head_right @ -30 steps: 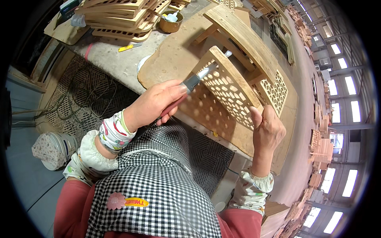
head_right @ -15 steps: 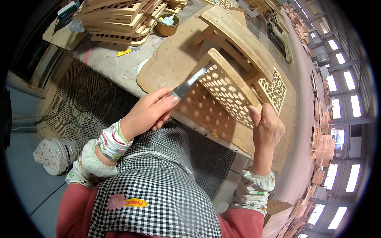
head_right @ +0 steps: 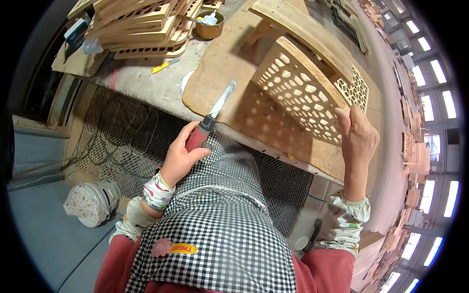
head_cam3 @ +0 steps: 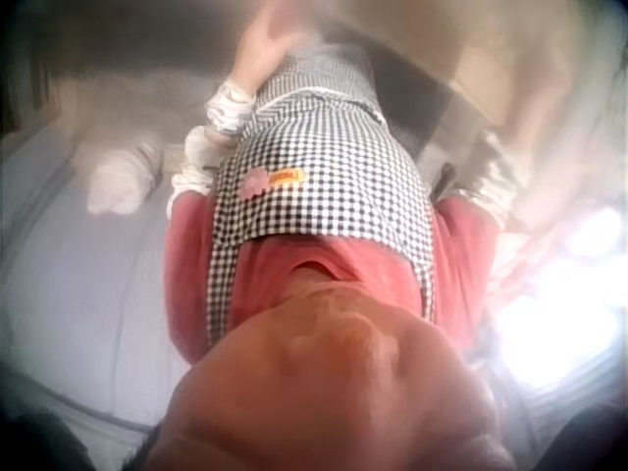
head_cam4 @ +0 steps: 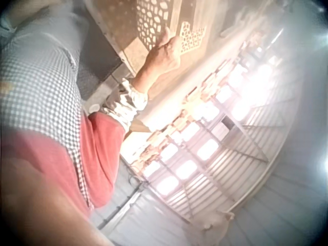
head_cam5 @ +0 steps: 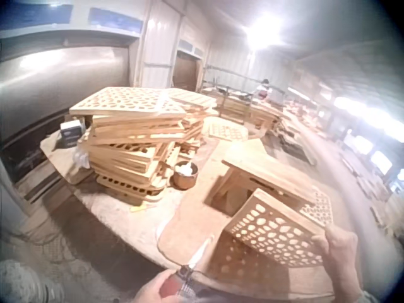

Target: The person finishes the interior edges of a wooden lattice piece using a handheld pneumatic tool, turning the object to reach different cutouts and occasionally wiping it with a cloth.

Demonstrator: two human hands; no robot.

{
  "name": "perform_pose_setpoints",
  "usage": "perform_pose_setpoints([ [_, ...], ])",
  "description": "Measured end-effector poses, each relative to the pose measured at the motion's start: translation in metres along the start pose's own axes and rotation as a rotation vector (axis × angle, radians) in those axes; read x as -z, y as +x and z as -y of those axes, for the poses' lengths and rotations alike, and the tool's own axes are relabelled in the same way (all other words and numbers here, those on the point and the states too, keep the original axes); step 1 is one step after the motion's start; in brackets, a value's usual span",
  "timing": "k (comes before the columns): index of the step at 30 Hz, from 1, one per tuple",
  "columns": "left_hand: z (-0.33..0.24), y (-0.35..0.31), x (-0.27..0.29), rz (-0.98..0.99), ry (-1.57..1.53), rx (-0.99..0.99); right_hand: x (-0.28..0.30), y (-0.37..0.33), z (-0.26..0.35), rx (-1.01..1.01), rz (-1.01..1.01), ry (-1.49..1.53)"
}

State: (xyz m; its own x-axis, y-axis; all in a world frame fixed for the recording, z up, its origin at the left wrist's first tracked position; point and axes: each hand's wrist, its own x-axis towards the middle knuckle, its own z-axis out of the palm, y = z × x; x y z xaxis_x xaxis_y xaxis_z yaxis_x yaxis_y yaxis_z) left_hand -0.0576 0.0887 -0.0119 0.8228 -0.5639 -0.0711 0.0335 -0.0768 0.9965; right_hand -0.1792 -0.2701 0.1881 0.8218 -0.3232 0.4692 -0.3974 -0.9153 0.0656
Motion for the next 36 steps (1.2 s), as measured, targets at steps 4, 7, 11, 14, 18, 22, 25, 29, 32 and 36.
perform_pose_setpoints([
  [4,-0.034,0.001,0.004,0.048,0.163,0.003,0.006,0.008,0.004,-0.034,0.035,-0.079],
  [7,-0.043,0.007,-0.003,0.096,0.128,-0.084,0.006,0.019,0.011,-0.046,0.002,-0.074],
  [11,-0.048,0.017,-0.02,0.187,-0.004,-0.125,-0.006,0.029,0.019,-0.027,-0.138,-0.002],
  [14,-0.055,0.024,-0.027,0.306,-0.008,0.029,-0.008,0.03,0.012,-0.076,-0.09,-0.007],
  [18,-0.002,0.015,-0.045,0.241,0.341,-0.088,-0.011,0.035,0.007,-0.003,-0.186,-0.028],
  [22,0.029,0.004,-0.046,0.179,0.118,0.175,-0.019,0.037,-0.003,0.061,-0.293,-0.045],
  [25,0.03,0.004,-0.046,-0.008,0.427,-0.001,-0.023,0.037,-0.009,0.06,-0.296,-0.037],
  [29,0.049,-0.003,-0.036,-0.206,0.728,-0.199,-0.023,0.036,-0.011,0.068,-0.324,-0.036],
  [32,0.061,-0.009,-0.024,-0.216,0.649,0.077,-0.024,0.035,-0.009,0.061,-0.334,-0.047],
  [36,0.083,-0.011,-0.019,-0.162,0.675,0.01,-0.025,0.034,-0.014,0.093,-0.369,-0.068],
])
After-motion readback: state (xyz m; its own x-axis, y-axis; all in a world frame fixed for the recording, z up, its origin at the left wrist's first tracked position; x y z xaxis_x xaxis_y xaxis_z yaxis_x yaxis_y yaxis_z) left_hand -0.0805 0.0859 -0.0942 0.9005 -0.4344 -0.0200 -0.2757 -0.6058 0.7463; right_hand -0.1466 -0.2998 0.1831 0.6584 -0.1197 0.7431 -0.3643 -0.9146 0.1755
